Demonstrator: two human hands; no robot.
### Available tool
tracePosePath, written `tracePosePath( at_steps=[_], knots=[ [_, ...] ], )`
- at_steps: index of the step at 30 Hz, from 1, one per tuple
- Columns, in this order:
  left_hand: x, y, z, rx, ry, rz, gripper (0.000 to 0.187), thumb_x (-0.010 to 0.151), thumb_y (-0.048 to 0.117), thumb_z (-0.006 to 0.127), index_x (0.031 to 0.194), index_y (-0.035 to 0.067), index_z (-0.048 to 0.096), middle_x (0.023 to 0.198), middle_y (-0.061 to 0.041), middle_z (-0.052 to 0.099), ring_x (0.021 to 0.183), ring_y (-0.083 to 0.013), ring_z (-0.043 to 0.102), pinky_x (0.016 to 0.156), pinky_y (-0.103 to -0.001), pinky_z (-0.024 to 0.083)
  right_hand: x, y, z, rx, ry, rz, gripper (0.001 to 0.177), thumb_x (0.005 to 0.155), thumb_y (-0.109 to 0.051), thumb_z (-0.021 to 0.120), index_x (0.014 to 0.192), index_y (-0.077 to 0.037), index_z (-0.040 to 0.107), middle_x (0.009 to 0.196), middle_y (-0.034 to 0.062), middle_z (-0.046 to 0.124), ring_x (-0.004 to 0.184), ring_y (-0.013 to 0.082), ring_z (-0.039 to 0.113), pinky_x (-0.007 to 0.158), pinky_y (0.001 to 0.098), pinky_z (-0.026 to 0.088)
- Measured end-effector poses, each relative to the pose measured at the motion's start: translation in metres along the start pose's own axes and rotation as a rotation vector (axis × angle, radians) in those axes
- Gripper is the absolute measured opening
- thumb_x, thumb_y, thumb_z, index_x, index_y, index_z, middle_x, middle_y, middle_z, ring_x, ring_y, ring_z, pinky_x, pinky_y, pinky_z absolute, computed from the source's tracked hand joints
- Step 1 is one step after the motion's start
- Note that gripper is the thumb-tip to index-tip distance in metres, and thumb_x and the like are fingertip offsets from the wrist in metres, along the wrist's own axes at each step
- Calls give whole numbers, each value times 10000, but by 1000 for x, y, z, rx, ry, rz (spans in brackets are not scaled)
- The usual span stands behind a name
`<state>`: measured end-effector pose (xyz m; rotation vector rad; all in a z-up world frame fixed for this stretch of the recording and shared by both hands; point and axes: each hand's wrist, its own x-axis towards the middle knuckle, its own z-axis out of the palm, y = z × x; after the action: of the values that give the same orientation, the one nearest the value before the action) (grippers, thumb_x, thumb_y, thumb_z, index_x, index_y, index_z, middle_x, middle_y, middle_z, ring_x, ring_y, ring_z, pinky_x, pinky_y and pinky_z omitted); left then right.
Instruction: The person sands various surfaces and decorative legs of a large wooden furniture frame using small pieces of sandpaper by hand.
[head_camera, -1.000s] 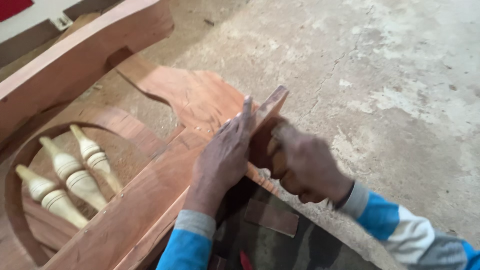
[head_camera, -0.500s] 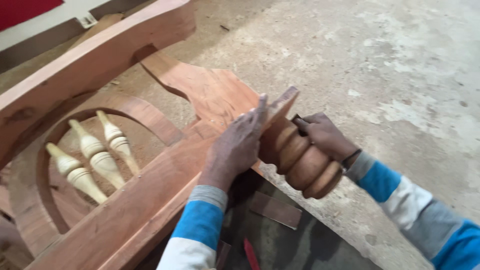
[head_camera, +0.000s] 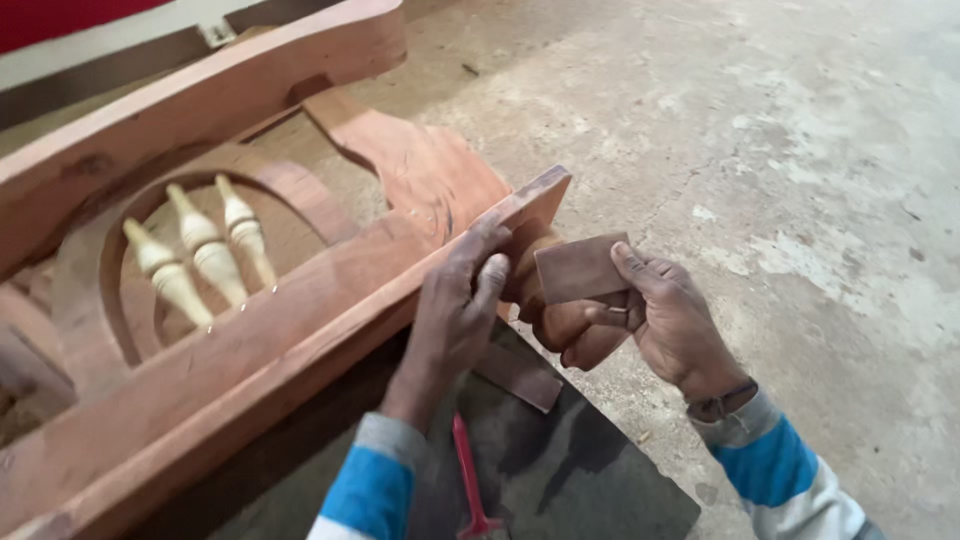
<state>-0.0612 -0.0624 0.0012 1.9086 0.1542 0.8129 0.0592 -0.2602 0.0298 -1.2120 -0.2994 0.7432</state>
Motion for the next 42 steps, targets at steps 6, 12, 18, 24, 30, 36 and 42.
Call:
tracePosePath(
  at_steps=[6, 12, 18, 24, 30, 36, 42],
  knots=[
    [-38, 48, 20, -272, 16, -394, 375, 910, 132, 729, 1249, -20, 683, 977, -43, 790, 859, -59, 720, 763, -226, 602, -14, 13, 10, 89, -217, 96, 412, 1075, -302, 516, 1225, 62, 638, 929, 165, 766, 685, 168, 745, 568, 291, 612],
    [-58, 55, 22, -335, 38, -532, 207, 905, 124, 748, 1048, -24, 772, 768, -29, 756, 655, -42, 670, 590, -207, 560, -24, 21, 5, -342, -90, -19, 271, 986, -130, 643, 1173, 66, 658, 920, 169, 759, 701, 198, 738, 589, 300, 609],
    [-64, 59, 29, -381, 37, -551, 153, 920, 98, 743, 1038, 3, 752, 766, -19, 727, 609, -34, 626, 531, -202, 522, -27, 27, -13, -401, -137, -142, 260, 1008, -128, 601, 1124, 61, 736, 940, 146, 774, 788, 173, 753, 682, 300, 646],
    [-53, 55, 31, -277, 134, -382, 335, 847, 44, 778, 1182, 46, 757, 926, -11, 750, 778, -69, 685, 685, -233, 580, -16, 25, -34, -514, 55, -412, 329, 1030, -167, 596, 1287, 26, 666, 1104, 120, 763, 993, 161, 737, 858, 286, 613],
    [-40, 36, 17, 709, -142, 95, 454, 889, 25, 652, 1340, 62, 699, 1115, -119, 622, 1125, -249, 606, 968, -379, 519, 9, 48, -44, -615, 290, -487, 305, 1099, -228, 539, 1259, -20, 694, 1163, 119, 755, 1068, 197, 733, 911, 313, 611],
    [-11, 4, 29, 1096, -349, 467, 543, 940, 149, 498, 1458, -13, 503, 1518, -155, 526, 1423, -271, 507, 1191, -405, 354, 10, 69, -10, -855, 364, -592, 340, 1083, -264, 508, 1248, -33, 694, 1208, 161, 727, 1089, 289, 722, 908, 366, 559],
    [69, 6, 67, 966, -682, 245, 414, 1057, 227, 427, 1375, 13, 585, 1423, -174, 603, 1370, -280, 543, 1211, -405, 349, 16, 70, -16, -887, 335, -571, 496, 1092, -386, 404, 1314, -24, 661, 1233, 169, 694, 1113, 300, 696, 938, 384, 542]
  ],
)
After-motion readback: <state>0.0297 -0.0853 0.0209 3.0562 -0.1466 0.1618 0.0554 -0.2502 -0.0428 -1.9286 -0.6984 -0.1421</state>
